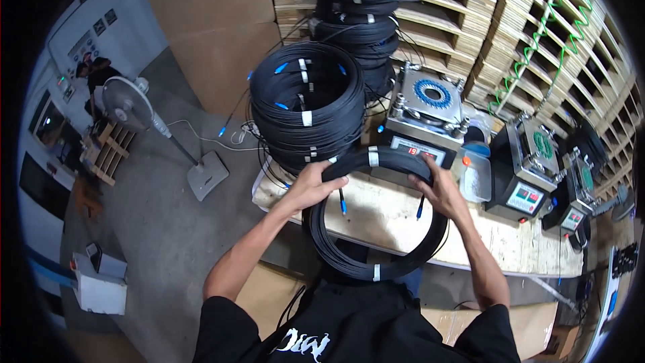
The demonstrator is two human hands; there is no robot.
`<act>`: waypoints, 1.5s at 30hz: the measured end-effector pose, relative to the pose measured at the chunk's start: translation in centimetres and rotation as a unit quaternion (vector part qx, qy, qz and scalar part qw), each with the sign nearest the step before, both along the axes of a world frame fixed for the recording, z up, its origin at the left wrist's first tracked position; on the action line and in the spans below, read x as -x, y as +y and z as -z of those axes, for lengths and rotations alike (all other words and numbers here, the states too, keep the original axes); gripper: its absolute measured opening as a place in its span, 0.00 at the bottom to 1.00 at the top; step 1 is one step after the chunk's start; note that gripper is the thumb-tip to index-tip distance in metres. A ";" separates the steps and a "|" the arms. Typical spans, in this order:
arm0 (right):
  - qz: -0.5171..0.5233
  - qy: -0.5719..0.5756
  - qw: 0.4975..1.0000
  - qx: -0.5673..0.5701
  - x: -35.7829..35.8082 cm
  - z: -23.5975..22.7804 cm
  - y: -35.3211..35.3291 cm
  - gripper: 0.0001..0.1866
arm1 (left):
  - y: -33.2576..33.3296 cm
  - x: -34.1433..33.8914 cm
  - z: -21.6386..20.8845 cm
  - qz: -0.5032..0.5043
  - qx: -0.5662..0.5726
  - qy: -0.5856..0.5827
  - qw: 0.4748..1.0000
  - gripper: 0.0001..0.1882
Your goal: Polishing the tips of fiber optic cables using a specialized high-speed polishing machine.
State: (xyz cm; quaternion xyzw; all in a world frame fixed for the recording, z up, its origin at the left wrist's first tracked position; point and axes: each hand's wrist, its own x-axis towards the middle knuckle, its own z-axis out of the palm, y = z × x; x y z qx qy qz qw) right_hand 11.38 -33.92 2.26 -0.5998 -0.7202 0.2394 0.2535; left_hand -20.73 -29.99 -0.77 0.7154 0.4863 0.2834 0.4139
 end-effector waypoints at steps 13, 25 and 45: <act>-0.128 0.017 0.988 -0.088 11.3 -18.0 27.4 0.42 | 18.2 12.0 -23.7 -0.052 0.011 -0.059 0.997 0.16; -0.112 0.008 0.992 -0.061 13.9 -8.4 40.3 0.41 | 32.1 14.5 -15.2 -0.111 0.110 0.061 0.986 0.23; -0.133 -0.013 0.990 0.037 13.6 -8.9 40.6 0.35 | 34.1 14.8 -14.6 -0.077 0.115 0.168 0.976 0.34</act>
